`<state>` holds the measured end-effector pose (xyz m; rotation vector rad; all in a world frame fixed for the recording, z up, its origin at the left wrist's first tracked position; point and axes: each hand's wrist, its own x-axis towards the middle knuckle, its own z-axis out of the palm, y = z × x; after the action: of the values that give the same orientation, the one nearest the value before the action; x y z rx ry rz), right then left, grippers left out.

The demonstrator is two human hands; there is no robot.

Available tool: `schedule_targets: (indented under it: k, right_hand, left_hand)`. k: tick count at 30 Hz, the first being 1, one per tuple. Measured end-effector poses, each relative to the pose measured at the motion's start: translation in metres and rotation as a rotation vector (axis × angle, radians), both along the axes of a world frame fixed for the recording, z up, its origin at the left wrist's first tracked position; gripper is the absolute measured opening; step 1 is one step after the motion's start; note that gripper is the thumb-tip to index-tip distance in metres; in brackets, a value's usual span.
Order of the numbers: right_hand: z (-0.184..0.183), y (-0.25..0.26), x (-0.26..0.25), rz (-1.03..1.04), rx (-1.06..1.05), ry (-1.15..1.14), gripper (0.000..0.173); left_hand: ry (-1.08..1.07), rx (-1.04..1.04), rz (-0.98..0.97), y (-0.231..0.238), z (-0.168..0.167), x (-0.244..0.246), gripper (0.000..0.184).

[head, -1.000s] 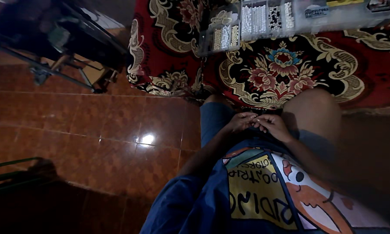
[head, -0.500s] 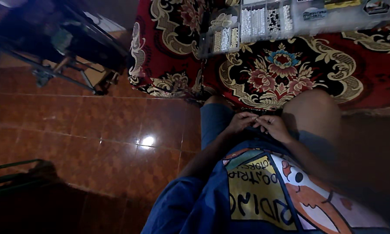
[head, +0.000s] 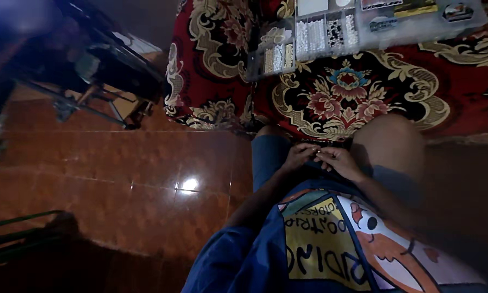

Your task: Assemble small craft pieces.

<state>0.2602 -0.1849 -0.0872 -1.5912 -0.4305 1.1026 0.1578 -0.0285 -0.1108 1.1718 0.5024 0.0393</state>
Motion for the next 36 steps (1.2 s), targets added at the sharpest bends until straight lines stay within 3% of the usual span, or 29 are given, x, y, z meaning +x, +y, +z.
schedule_targets:
  k: [13, 17, 21, 26, 30, 36]
  right_hand:
    - [-0.001, -0.001, 0.001, -0.014, -0.015, -0.07, 0.019]
    - [-0.004, -0.001, 0.002, -0.035, 0.024, -0.177, 0.02]
    - [-0.01, -0.001, 0.002, -0.057, 0.098, -0.215, 0.02]
    - [0.001, -0.001, 0.002, -0.026, 0.124, -0.056, 0.019]
    - [0.002, -0.003, 0.002, -0.048, 0.161, -0.01, 0.017]
    - [0.008, -0.003, 0.006, -0.006, 0.073, 0.009, 0.019]
  left_hand:
    - [-0.005, 0.072, -0.046, 0.001, -0.003, -0.001, 0.02]
    - [-0.037, 0.37, -0.051, 0.017, 0.025, 0.013, 0.025]
    - [-0.031, 0.676, 0.027, 0.061, 0.056, 0.042, 0.027]
    - [0.129, 1.021, 0.092, 0.123, 0.111, 0.099, 0.03]
    - [0.271, 1.289, -0.005, 0.15, 0.139, 0.143, 0.029]
    - [0.534, 1.545, -0.247, 0.163, 0.138, 0.192, 0.025]
